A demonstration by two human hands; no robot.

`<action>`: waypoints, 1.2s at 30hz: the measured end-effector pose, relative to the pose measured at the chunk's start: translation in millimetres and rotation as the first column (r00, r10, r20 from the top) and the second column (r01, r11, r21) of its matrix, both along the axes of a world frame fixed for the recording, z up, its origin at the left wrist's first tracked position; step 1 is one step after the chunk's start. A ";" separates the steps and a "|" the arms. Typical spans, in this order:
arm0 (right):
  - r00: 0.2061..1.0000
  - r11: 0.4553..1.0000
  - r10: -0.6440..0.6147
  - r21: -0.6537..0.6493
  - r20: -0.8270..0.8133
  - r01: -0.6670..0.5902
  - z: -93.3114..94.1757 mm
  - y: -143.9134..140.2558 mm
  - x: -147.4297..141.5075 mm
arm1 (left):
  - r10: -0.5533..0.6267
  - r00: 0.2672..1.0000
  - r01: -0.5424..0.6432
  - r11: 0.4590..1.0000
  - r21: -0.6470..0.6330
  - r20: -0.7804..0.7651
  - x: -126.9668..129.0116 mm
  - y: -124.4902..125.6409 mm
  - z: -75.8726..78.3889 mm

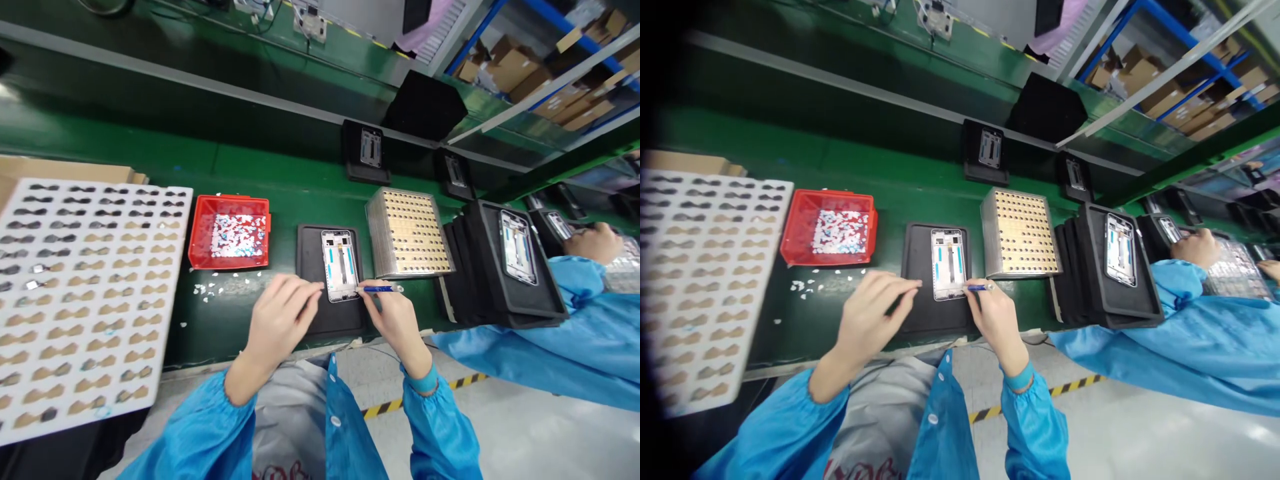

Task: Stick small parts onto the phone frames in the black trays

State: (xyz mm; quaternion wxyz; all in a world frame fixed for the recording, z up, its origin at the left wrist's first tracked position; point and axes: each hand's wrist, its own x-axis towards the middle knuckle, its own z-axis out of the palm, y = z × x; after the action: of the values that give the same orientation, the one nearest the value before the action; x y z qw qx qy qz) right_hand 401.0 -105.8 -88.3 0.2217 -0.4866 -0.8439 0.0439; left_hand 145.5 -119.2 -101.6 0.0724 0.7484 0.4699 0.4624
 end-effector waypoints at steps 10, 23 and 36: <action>0.999 0.999 -0.018 -0.035 0.030 0.019 5.4 -1.0 -3.3 | -0.186 0.906 0.172 0.983 -0.072 -0.380 53.9 -4.3 -25.2; 0.963 0.950 -0.183 -0.285 -0.195 0.123 3.4 6.0 -1.7 | -0.194 0.817 0.137 0.980 -0.144 -0.543 61.9 -5.7 -25.0; 0.797 0.940 -0.341 -0.203 -0.498 0.275 3.6 -30.9 -5.7 | -0.235 0.861 0.187 0.971 -0.150 -0.450 55.5 -2.0 -20.4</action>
State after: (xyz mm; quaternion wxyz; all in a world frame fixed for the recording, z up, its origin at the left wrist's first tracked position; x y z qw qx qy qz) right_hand 395.3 -136.7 -84.7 0.4185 -0.5990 -0.6558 0.1896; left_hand 201.0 -121.2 -122.0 0.0460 0.8795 0.4115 0.2345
